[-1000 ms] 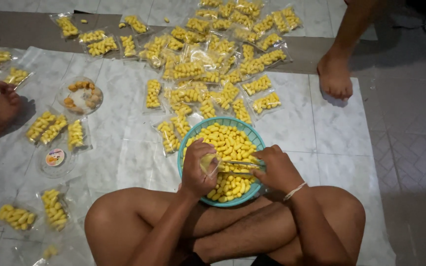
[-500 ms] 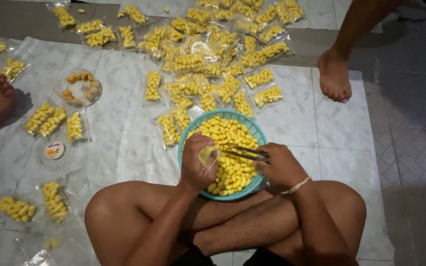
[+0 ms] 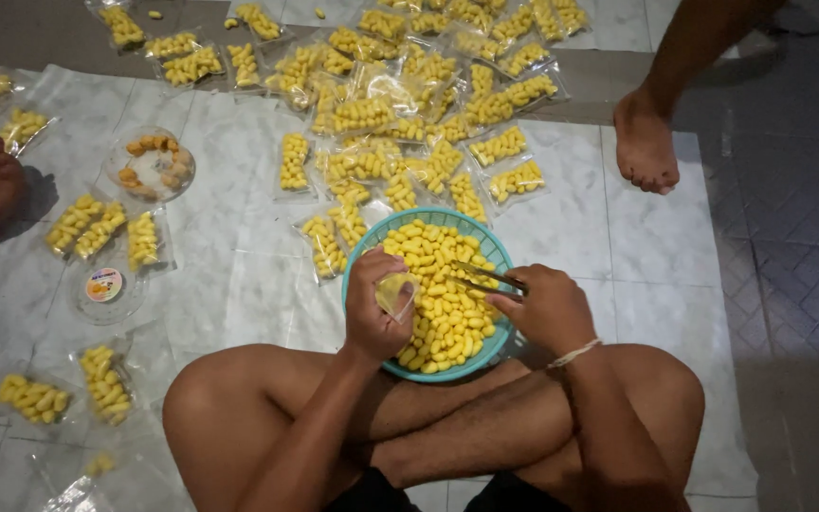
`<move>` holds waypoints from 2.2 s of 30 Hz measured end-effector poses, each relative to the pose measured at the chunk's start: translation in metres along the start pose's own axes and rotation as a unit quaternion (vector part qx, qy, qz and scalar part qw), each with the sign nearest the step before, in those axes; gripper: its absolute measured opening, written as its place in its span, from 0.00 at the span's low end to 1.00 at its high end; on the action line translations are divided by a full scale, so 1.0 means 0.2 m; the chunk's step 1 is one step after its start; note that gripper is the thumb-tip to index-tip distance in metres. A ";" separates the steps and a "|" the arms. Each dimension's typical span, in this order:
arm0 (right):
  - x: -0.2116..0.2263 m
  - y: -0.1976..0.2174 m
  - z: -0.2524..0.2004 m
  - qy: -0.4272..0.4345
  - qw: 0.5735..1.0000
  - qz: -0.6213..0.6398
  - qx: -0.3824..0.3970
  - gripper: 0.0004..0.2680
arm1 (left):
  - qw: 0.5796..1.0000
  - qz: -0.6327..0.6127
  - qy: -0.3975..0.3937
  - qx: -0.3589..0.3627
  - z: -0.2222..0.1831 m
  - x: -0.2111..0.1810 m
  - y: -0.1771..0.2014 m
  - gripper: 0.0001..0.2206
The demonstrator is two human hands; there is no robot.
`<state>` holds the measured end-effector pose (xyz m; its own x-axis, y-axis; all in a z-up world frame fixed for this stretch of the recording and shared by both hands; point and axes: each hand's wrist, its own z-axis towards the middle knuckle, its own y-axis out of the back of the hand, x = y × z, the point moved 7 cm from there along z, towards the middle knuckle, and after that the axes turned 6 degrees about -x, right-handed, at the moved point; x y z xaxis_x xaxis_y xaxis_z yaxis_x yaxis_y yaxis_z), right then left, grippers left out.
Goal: Packaging small yellow items into plastic bags using tweezers
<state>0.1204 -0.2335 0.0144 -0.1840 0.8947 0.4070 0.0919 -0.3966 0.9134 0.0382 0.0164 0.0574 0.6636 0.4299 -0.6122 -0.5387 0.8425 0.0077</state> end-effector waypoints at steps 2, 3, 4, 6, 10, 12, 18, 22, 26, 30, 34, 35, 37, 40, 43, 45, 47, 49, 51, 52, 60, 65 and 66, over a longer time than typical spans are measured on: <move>0.02 -0.05 0.01 0.001 1.000 -0.005 0.004 0.16 | 1.000 -0.001 -0.006 0.000 0.00 0.00 0.00 0.07; 0.03 -0.08 0.01 0.004 1.000 -0.010 0.009 0.16 | 1.000 -0.002 -0.012 -0.001 -0.01 -0.01 0.00 0.07; 0.03 -0.10 0.02 0.004 1.000 -0.010 0.009 0.16 | 1.000 -0.002 -0.012 -0.001 -0.01 0.00 -0.01 0.07; 0.03 -0.13 0.02 -0.010 1.000 0.010 0.002 0.16 | 1.000 0.003 -0.013 0.001 -0.01 0.01 -0.01 0.07; 0.02 -0.08 0.01 0.002 0.999 0.005 -0.045 0.15 | 1.000 0.017 -0.017 0.005 -0.01 0.00 0.00 0.08; 0.03 -0.01 0.00 0.006 0.995 0.039 -0.096 0.15 | 1.000 0.013 -0.005 0.002 -0.01 0.00 0.00 0.08; -0.05 -0.13 0.04 0.016 0.991 0.005 -0.133 0.19 | 1.000 0.012 -0.010 0.007 -0.03 0.01 -0.02 0.08; 0.03 -0.07 0.04 0.008 0.994 0.003 -0.109 0.18 | 1.000 0.015 -0.013 0.011 -0.02 0.01 -0.01 0.09; -0.01 -0.09 0.06 0.029 0.990 0.004 -0.140 0.17 | 1.000 0.016 -0.009 0.008 -0.01 0.01 -0.01 0.09; -0.10 -0.04 0.07 0.062 0.970 0.102 -0.211 0.11 | 1.000 0.013 -0.015 0.005 -0.01 0.00 -0.01 0.10; -0.04 0.15 0.01 0.042 0.947 0.231 -0.220 0.08 | 1.000 0.028 -0.006 0.010 -0.01 0.01 0.00 0.10; -0.05 0.16 0.00 0.056 0.934 0.291 -0.201 0.08 | 0.999 0.041 -0.007 0.018 -0.01 0.02 -0.01 0.11; -0.04 0.21 -0.02 0.070 0.917 0.350 -0.180 0.09 | 0.998 0.053 -0.008 0.024 -0.01 0.03 -0.01 0.11; 0.04 0.26 -0.06 0.091 0.908 0.389 -0.129 0.09 | 0.995 0.088 -0.005 0.046 -0.02 0.03 -0.03 0.14; 0.11 0.28 -0.10 0.114 0.899 0.412 -0.095 0.12 | 0.987 0.143 -0.014 0.070 -0.05 0.05 -0.05 0.19; 0.18 0.30 -0.11 0.163 0.908 0.374 -0.091 0.10 | 0.967 0.212 -0.059 0.130 -0.11 0.10 -0.11 0.22; 0.21 0.31 -0.12 0.172 0.917 0.349 -0.089 0.10 | 0.955 0.228 -0.073 0.173 -0.15 0.09 -0.16 0.25; 0.25 0.27 -0.13 0.182 0.924 0.325 -0.085 0.10 | 0.941 0.245 -0.085 0.215 -0.22 0.09 -0.21 0.28; 0.28 0.22 -0.14 0.206 0.927 0.294 -0.110 0.10 | 0.926 0.264 -0.138 0.232 -0.29 0.06 -0.27 0.21; 0.29 0.18 -0.15 0.205 0.927 0.293 -0.110 0.10 | 0.926 0.263 -0.138 0.233 -0.32 0.05 -0.29 0.21; 0.25 -0.01 -0.19 0.107 0.970 0.190 -0.105 0.17 | 0.909 0.296 -0.183 0.231 -0.36 -0.03 -0.32 0.22; 0.24 -0.02 -0.16 0.069 0.959 0.251 -0.113 0.17 | 0.907 0.309 -0.185 0.216 -0.38 0.01 -0.34 0.23; 0.24 0.00 -0.14 0.077 0.954 0.258 -0.127 0.16 | 0.909 0.313 -0.176 0.211 -0.38 0.03 -0.34 0.23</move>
<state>0.0836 -0.1964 0.0346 -0.3225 0.5327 0.7824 -0.0280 -0.8316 0.5547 0.0388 -0.0622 -0.0076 0.4607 0.8827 -0.0926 -0.6703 0.4144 0.6157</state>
